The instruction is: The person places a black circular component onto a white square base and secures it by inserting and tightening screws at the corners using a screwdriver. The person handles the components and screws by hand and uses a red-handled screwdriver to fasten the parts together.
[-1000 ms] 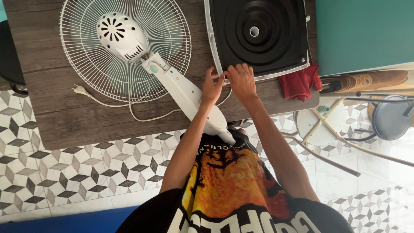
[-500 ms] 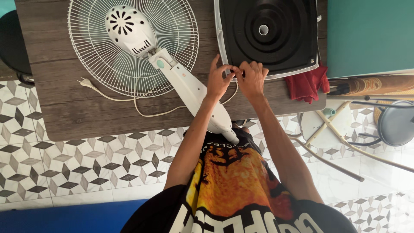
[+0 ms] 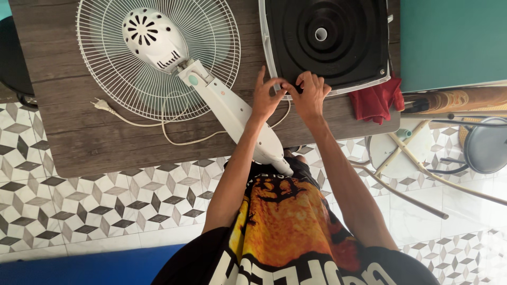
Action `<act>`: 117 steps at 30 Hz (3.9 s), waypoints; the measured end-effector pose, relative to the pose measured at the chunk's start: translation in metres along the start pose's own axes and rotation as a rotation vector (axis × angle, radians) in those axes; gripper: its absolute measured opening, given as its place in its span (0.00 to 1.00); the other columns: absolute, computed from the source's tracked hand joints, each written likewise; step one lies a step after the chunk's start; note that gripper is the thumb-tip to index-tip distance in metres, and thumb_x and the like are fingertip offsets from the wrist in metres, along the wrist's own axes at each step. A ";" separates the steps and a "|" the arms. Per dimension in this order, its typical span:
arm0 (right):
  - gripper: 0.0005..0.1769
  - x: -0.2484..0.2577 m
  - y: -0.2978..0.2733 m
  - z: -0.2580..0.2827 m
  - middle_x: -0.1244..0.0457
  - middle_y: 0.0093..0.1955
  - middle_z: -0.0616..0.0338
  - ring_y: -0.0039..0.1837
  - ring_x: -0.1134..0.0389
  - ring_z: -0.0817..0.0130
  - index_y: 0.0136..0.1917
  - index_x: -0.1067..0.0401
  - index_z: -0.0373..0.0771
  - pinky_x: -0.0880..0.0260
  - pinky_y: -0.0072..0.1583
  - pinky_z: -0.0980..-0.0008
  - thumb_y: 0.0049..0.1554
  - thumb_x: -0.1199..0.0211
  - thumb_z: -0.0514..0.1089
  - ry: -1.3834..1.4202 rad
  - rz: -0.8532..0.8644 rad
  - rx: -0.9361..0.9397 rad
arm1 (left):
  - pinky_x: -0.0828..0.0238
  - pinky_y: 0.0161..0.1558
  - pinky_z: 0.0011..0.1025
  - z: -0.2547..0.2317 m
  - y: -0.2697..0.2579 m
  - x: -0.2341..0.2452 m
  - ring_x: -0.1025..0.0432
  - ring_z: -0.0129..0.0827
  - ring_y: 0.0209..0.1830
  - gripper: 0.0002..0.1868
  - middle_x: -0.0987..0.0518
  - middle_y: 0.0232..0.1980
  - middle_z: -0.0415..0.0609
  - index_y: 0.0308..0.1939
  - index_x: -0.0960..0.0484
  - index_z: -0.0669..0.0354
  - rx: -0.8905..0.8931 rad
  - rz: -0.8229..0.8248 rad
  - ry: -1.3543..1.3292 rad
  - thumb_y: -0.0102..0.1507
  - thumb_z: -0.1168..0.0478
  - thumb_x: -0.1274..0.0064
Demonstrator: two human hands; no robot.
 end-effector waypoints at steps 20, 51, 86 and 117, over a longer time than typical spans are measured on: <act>0.20 0.008 0.008 0.003 0.37 0.35 0.67 0.47 0.41 0.66 0.41 0.28 0.43 0.51 0.57 0.58 0.54 0.23 0.58 0.077 0.037 -0.040 | 0.51 0.75 0.58 -0.023 0.010 0.014 0.54 0.61 0.81 0.09 0.46 0.80 0.65 0.37 0.13 0.51 -0.082 0.029 0.225 0.57 0.56 0.30; 0.06 0.036 0.015 0.017 0.33 0.43 0.63 0.49 0.34 0.64 0.48 0.26 0.40 0.44 0.58 0.60 0.61 0.32 0.43 0.013 0.235 0.308 | 0.16 0.40 0.32 0.038 0.019 -0.006 0.19 0.46 0.52 0.28 0.38 0.74 0.71 0.63 0.33 0.62 0.251 -0.016 -0.344 0.62 0.69 0.38; 0.04 0.033 0.001 0.015 0.33 0.43 0.61 0.48 0.34 0.60 0.45 0.25 0.40 0.42 0.57 0.60 0.58 0.30 0.38 0.140 0.147 0.274 | 0.40 0.72 0.46 -0.013 -0.008 -0.014 0.39 0.57 0.76 0.08 0.28 0.65 0.71 0.42 0.11 0.58 0.091 -0.107 0.107 0.63 0.68 0.44; 0.03 0.034 0.028 0.031 0.30 0.38 0.55 0.48 0.32 0.58 0.42 0.21 0.38 0.39 0.60 0.59 0.57 0.32 0.39 -0.121 0.382 0.181 | 0.30 0.65 0.47 -0.033 -0.024 -0.012 0.33 0.62 0.68 0.03 0.34 0.72 0.72 0.39 0.15 0.62 0.045 -0.172 0.101 0.64 0.67 0.43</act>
Point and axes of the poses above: each hand's wrist, its own y-axis towards the middle knuckle, its own x-axis out of the back of the hand, z = x × y, the point moved 2 cm from there along y, towards the middle knuckle
